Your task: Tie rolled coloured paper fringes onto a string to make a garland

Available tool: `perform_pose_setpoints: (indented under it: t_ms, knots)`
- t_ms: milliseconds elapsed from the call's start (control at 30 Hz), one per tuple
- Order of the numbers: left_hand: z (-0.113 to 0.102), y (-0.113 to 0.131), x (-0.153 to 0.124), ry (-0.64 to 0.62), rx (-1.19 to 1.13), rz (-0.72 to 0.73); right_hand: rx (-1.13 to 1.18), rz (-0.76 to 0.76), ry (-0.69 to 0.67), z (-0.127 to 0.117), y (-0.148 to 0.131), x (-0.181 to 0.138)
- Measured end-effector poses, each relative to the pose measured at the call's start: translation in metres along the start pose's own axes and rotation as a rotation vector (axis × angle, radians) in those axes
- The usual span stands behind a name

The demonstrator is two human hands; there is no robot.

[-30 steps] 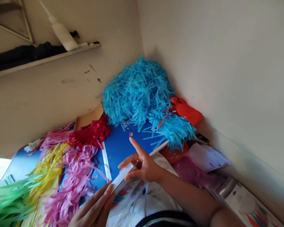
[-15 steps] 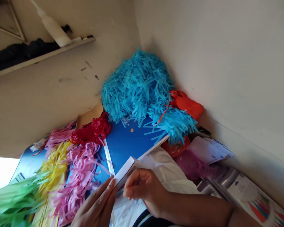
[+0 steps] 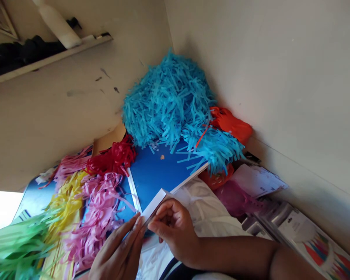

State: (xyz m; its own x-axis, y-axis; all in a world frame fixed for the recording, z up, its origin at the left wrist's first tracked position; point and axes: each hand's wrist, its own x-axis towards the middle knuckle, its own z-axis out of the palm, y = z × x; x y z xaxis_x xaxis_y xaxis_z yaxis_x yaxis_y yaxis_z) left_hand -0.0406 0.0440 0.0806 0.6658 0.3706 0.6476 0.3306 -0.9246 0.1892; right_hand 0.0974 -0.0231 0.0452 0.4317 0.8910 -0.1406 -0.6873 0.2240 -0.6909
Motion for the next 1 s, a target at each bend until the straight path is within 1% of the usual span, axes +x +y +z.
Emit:
perform_pose_setpoints:
  t_ms: [133,300,433,633,767,933,1000]
  knots:
    - [0.002,0.000,0.001,0.004,0.005,0.017,-0.013,-0.039,0.057,0.000,-0.001,0.000]
    - [0.006,-0.005,-0.001,0.005,0.016,0.066,-0.035,-0.067,0.066,0.002,-0.004,0.001]
    - [0.007,-0.002,-0.002,0.023,0.029,0.048,-0.062,-0.069,0.094,0.007,-0.005,0.000]
    - [0.008,0.006,-0.002,0.090,0.078,-0.046,-0.090,-0.047,0.107,0.011,-0.005,0.001]
    - [0.007,-0.002,-0.011,0.028,0.026,-0.016,-0.114,-0.047,0.116,0.010,-0.005,0.001]
    - [0.006,-0.012,-0.017,-0.015,0.191,0.007,-0.070,-0.081,0.054,0.008,-0.004,0.003]
    - [0.006,-0.013,-0.016,-0.039,0.212,0.003,-0.068,-0.092,0.044,0.008,-0.004,0.003]
